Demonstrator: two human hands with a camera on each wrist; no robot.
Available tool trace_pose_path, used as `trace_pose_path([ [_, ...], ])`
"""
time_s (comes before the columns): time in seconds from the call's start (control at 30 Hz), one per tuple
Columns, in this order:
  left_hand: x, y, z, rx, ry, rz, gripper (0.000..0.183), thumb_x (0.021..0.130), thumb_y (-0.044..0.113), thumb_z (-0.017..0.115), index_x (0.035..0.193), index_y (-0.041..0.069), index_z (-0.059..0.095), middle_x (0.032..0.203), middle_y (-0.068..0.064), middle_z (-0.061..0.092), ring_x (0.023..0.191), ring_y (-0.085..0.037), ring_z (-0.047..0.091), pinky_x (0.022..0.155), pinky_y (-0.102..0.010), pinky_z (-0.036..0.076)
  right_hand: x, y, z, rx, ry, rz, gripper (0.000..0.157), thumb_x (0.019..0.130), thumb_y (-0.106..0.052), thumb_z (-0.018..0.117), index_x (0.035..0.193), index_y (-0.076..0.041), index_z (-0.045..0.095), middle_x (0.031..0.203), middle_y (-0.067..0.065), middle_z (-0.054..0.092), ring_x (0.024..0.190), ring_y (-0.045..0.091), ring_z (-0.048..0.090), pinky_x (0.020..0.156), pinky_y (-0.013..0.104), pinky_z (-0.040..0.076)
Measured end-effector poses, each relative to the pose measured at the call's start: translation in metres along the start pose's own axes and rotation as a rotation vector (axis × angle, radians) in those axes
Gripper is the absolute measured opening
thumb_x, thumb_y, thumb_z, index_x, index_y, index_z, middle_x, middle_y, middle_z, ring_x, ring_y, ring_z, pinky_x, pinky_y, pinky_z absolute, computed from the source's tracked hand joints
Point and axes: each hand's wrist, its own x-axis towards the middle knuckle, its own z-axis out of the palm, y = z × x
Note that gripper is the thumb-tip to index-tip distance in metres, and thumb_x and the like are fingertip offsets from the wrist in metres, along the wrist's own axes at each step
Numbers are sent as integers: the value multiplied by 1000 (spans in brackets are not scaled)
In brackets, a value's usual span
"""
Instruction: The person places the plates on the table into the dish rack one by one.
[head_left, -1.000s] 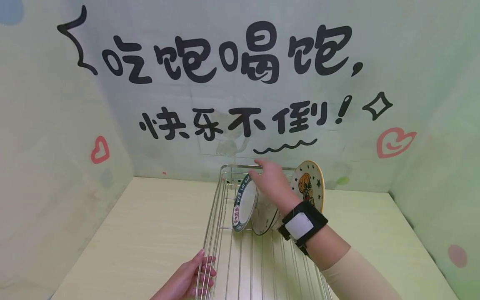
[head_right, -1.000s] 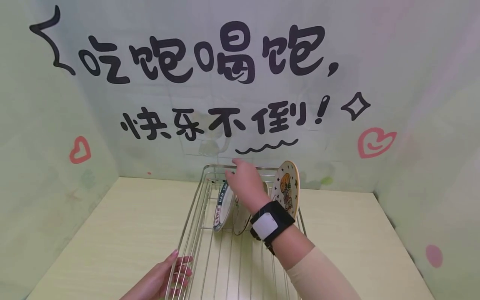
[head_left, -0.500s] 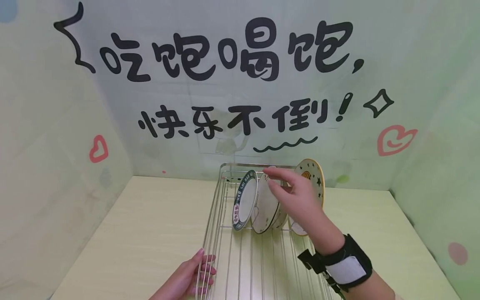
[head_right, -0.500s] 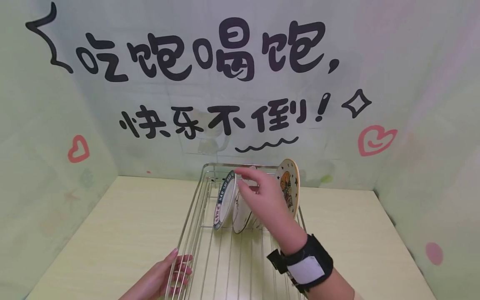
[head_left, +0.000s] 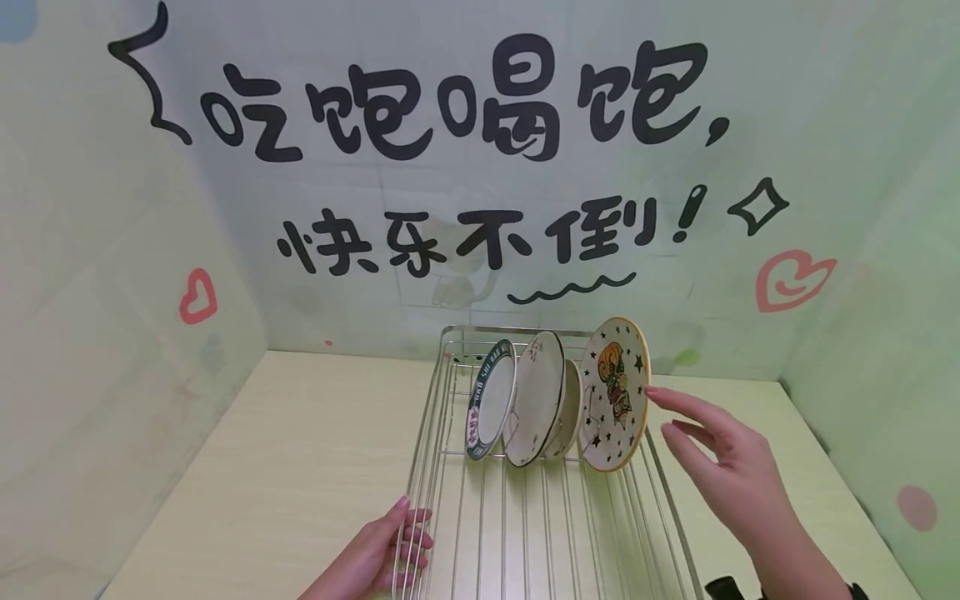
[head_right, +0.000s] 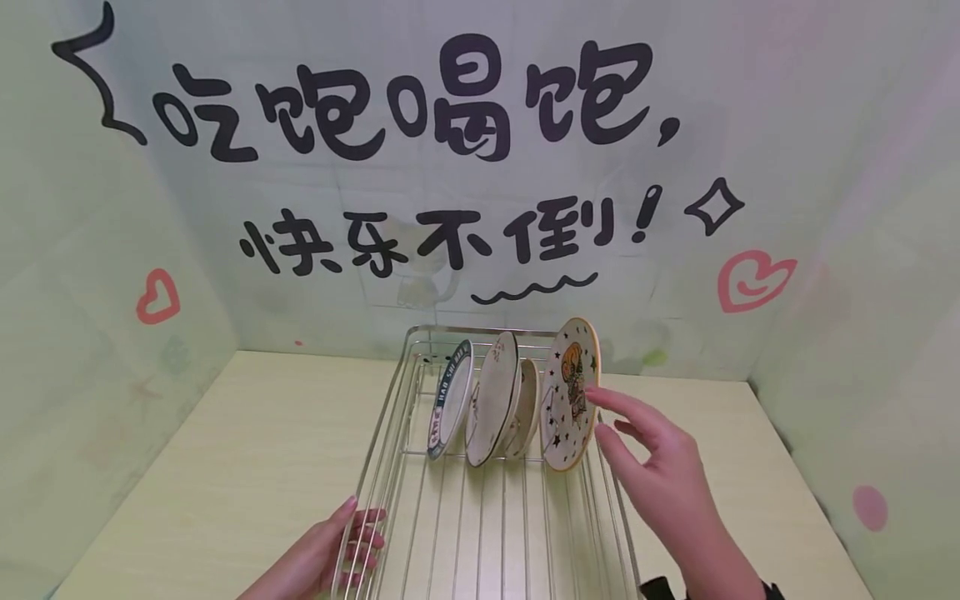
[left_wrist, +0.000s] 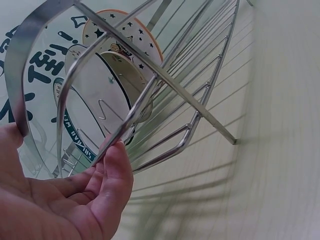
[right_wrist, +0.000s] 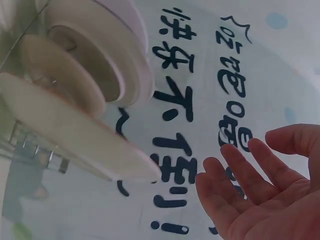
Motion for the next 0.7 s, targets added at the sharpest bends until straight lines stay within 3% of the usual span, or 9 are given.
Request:
trace_pose_path([
  [0.2, 1, 0, 1, 8, 2, 7, 71, 99, 51, 30, 130, -13, 37, 93, -7, 58, 80, -19, 58, 66, -33, 51, -29, 35, -20, -262, -7, 95, 37, 93, -20, 58, 129, -26, 56, 126, -8, 55, 104, -2, 49, 75, 15, 44],
  [0.3, 1, 0, 1, 7, 4, 6, 70, 99, 51, 30, 129, -12, 38, 93, -7, 58, 79, -19, 58, 66, -33, 51, -40, 59, -22, -367, -2, 73, 38, 93, -24, 58, 131, -27, 54, 128, -7, 53, 110, -3, 42, 77, 12, 37],
  [0.37, 1, 1, 1, 5, 7, 3, 70, 99, 51, 30, 129, -12, 38, 94, -7, 58, 79, -19, 58, 66, -33, 51, -46, 79, -21, -410, 1, 21, 39, 92, -22, 58, 130, -21, 54, 129, -1, 53, 116, 2, 39, 86, 13, 33],
  [0.43, 0, 0, 2, 9, 10, 1, 70, 99, 51, 30, 129, -11, 38, 94, -7, 58, 79, -19, 58, 67, -34, 52, -51, 99, -19, -448, -1, -46, 39, 90, -17, 61, 128, -13, 56, 129, 5, 52, 121, 12, 39, 96, 23, 30],
  [0.53, 0, 0, 2, 24, 13, 2, 71, 99, 51, 30, 130, -12, 37, 94, -8, 58, 80, -20, 59, 67, -35, 52, -56, 127, -18, -520, -15, -123, 39, 85, -14, 65, 122, -4, 58, 127, 15, 52, 117, 35, 41, 94, 51, 32],
  [0.6, 0, 1, 2, 37, 15, 0, 71, 99, 51, 29, 131, -12, 37, 95, -8, 59, 80, -20, 59, 67, -35, 52, -61, 141, -17, -573, -33, -129, 42, 83, -17, 67, 121, -2, 57, 128, 19, 50, 114, 43, 40, 89, 63, 29],
  [0.7, 0, 2, 2, 58, 17, 0, 71, 99, 51, 28, 131, -13, 36, 96, -9, 59, 81, -21, 59, 67, -35, 52, -67, 158, -17, -656, -88, -81, 49, 85, -27, 65, 126, -2, 53, 135, 19, 43, 123, 46, 30, 93, 69, 19],
])
